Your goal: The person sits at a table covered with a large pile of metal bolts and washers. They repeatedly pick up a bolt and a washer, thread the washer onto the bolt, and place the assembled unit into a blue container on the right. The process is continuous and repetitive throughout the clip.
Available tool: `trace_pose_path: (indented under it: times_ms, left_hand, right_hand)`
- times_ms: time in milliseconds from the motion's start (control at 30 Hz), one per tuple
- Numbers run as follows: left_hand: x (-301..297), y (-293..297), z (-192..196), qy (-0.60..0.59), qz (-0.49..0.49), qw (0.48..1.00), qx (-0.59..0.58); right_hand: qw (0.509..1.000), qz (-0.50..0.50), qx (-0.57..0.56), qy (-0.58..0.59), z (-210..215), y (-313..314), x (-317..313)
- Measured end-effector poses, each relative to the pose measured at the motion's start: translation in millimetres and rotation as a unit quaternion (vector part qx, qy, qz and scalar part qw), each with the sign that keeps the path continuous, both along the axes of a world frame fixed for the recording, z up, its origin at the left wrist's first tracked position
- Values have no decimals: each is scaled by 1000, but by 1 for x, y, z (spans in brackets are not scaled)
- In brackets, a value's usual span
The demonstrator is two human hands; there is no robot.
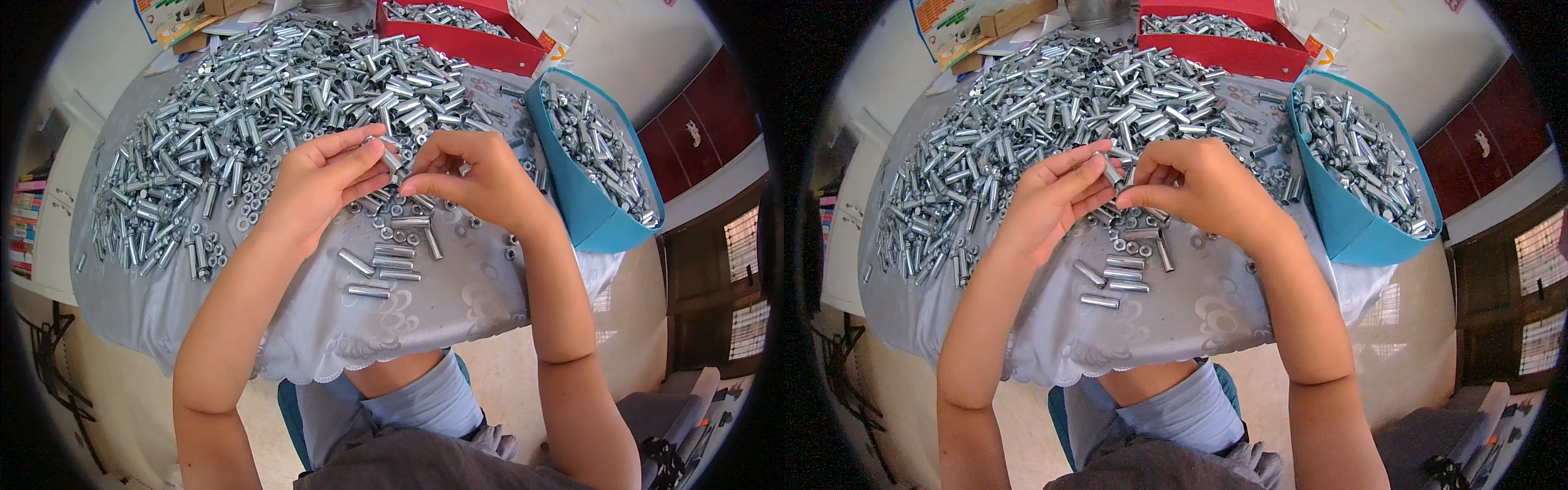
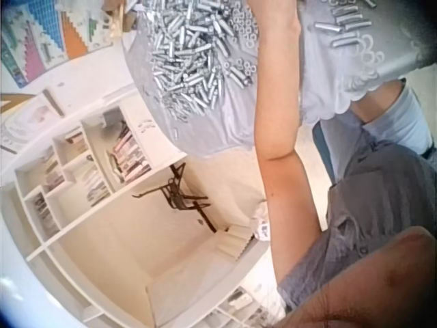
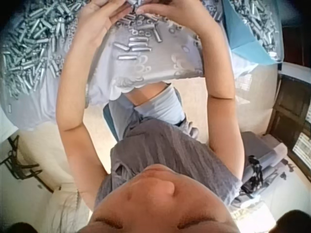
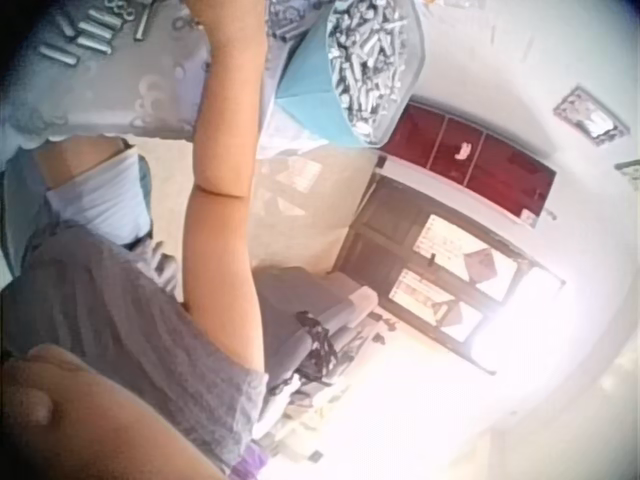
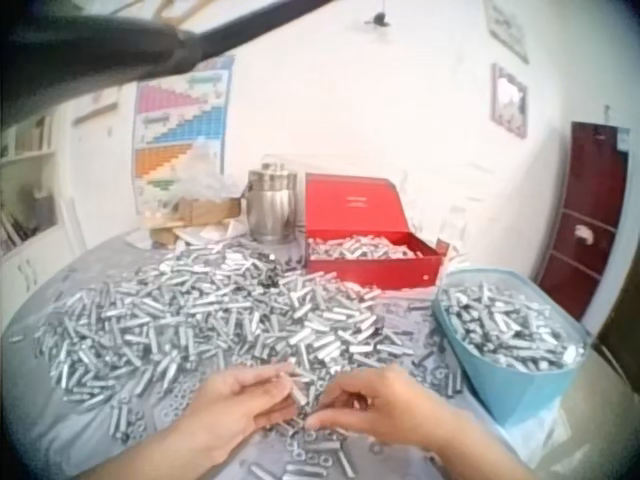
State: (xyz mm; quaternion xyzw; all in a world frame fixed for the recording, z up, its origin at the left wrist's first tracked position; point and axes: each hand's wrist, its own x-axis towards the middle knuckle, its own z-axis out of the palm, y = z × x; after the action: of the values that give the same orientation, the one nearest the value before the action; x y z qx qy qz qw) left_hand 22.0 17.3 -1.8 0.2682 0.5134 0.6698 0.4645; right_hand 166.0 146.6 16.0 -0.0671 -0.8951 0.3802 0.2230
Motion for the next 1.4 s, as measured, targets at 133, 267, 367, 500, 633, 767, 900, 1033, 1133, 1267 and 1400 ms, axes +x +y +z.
trace_pose_path:
  times_ms: [133, 267, 367, 500, 633, 767, 900, 1033, 1133, 1267, 1400]
  left_hand:
    - [-1, -1, -1, -19, 0, 1000, 9]
    - [1, 0, 0, -25, 1, 1000, -4]
    - [0, 0, 0, -36, 0, 999, 2]
    - [1, 0, 3, -53, -7, 999, 8]
    - [-2, -1, -1, -68, -16, 998, 1]
    - [-3, -1, -1, -68, -33, 997, 5]
    - [0, -2, 4, -62, -37, 997, -16]
    - [1, -3, 3, -73, -46, 996, -2]
    - [-1, -3, 3, -75, -54, 996, 4]
    - [-3, -2, 1, -73, -71, 995, 6]
    - [-2, -2, 0, -62, -95, 994, 7]
  right_hand:
    - [1000, -4, 12, 17, 0, -1, 0]
    - [997, -8, 46, 58, -2, -2, -1]
    - [995, -24, 49, 81, 0, -2, 0]
    - [994, -32, 38, 97, 0, -2, 1]
    - [988, -29, 65, 140, -2, -1, -2]
    - [986, -47, 57, 151, -1, 1, -1]
    - [984, -69, 47, 156, 1, 2, 0]
    - [983, -73, 68, 152, 0, 4, 0]
    - [984, -71, 67, 152, 0, 3, -1]
    - [984, -68, 67, 151, 2, 0, 0]
    - [983, -52, 68, 160, 3, 0, 1]
